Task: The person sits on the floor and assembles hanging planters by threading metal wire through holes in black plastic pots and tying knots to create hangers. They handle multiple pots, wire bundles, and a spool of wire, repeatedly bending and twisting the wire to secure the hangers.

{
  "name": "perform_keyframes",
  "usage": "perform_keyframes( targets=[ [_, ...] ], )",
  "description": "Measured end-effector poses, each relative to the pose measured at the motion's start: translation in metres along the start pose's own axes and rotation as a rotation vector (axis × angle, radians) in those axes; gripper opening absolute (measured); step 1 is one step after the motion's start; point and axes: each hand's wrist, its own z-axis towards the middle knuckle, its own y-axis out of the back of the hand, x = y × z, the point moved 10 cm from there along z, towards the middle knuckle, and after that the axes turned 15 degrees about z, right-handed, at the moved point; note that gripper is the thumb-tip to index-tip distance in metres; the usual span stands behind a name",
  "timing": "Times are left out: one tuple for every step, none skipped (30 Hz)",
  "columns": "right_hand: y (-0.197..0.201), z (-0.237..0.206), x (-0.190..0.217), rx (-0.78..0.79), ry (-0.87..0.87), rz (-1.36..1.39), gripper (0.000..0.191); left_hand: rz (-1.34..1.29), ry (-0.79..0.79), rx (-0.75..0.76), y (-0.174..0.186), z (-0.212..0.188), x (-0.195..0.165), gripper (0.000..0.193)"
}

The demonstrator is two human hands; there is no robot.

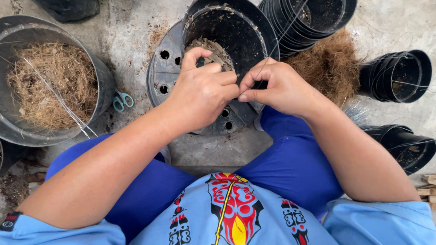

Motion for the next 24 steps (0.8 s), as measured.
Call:
perform_keyframes(
  targets=[
    [0.001, 0.001, -0.002, 0.008, 0.0, -0.012, 0.014, 0.009, -0.005, 0.009, -0.001, 0.0, -0.001, 0.011],
    [0.001, 0.002, -0.003, 0.016, 0.0, -0.024, 0.013, 0.02, 0.006, 0.012, -0.002, 0.0, -0.001, 0.011],
    [0.001, 0.001, -0.004, 0.024, 0.0, -0.035, 0.013, 0.031, 0.018, 0.014, -0.003, 0.0, -0.001, 0.011],
    [0.001, 0.001, -0.003, 0.021, 0.009, -0.038, 0.013, 0.043, 0.03, 0.017, -0.003, 0.0, -0.001, 0.012],
    [0.002, 0.001, -0.003, 0.018, 0.018, -0.042, 0.013, 0.04, 0.05, 0.013, -0.003, -0.001, -0.001, 0.013],
    [0.002, 0.0, -0.002, 0.013, 0.027, -0.046, 0.013, 0.037, 0.07, 0.008, -0.002, -0.001, -0.001, 0.014],
    [0.004, 0.0, -0.001, 0.001, 0.033, -0.049, 0.014, 0.034, 0.091, 0.003, -0.002, -0.002, -0.001, 0.014],
    [0.005, 0.0, 0.001, -0.01, 0.036, -0.052, 0.014, 0.016, 0.115, -0.011, -0.002, -0.002, 0.0, 0.014],
    [0.006, 0.001, 0.002, -0.019, 0.038, -0.054, 0.014, -0.003, 0.14, -0.026, -0.002, -0.003, 0.001, 0.014],
    [0.006, 0.002, -0.001, -0.01, 0.002, -0.069, 0.015, -0.022, 0.166, -0.04, -0.002, -0.003, 0.003, 0.014],
    [0.005, 0.004, -0.003, 0.0, -0.035, -0.084, 0.016, -0.02, 0.166, -0.037, -0.003, -0.003, 0.003, 0.014],
    [0.005, 0.005, -0.006, 0.012, -0.071, -0.099, 0.017, -0.018, 0.169, -0.035, -0.004, -0.003, 0.003, 0.015],
    [0.005, 0.007, -0.007, 0.031, -0.095, -0.089, 0.016, -0.014, 0.173, -0.035, -0.005, -0.003, 0.004, 0.015],
    [0.004, 0.009, -0.008, 0.049, -0.119, -0.078, 0.015, -0.025, 0.17, -0.031, -0.006, -0.003, 0.005, 0.015],
    [0.003, 0.01, -0.009, 0.066, -0.143, -0.066, 0.015, -0.036, 0.168, -0.026, -0.007, -0.004, 0.005, 0.015],
    [0.001, 0.012, -0.005, 0.085, -0.11, -0.071, 0.015, -0.046, 0.165, -0.021, -0.008, -0.004, 0.006, 0.015],
    [-0.001, 0.013, -0.002, 0.104, -0.075, -0.076, 0.014, -0.046, 0.162, -0.01, -0.01, -0.005, 0.006, 0.016],
    [-0.003, 0.014, 0.001, 0.121, -0.043, -0.08, 0.014, -0.048, 0.159, 0.003, -0.012, -0.005, 0.005, 0.016],
    [-0.005, 0.015, 0.003, 0.133, -0.017, -0.076, 0.014, -0.049, 0.155, 0.014, -0.014, -0.006, 0.004, 0.017],
    [-0.006, 0.016, 0.005, 0.144, 0.01, -0.072, 0.013, -0.04, 0.153, 0.013, -0.015, -0.006, 0.003, 0.016],
    [-0.007, 0.017, 0.006, 0.153, 0.037, -0.067, 0.013, -0.031, 0.149, 0.013, -0.015, -0.007, 0.002, 0.016],
    [-0.008, 0.017, 0.002, 0.171, 0.021, -0.066, 0.011, -0.024, 0.146, 0.014, -0.016, -0.008, 0.0, 0.015],
    [-0.009, 0.018, -0.001, 0.19, 0.007, -0.065, 0.01, -0.023, 0.152, 0.009, -0.017, -0.008, 0.0, 0.015],
    [-0.009, 0.018, -0.005, 0.209, -0.009, -0.063, 0.009, -0.024, 0.159, 0.005, -0.017, -0.008, -0.001, 0.015]
  ],
)
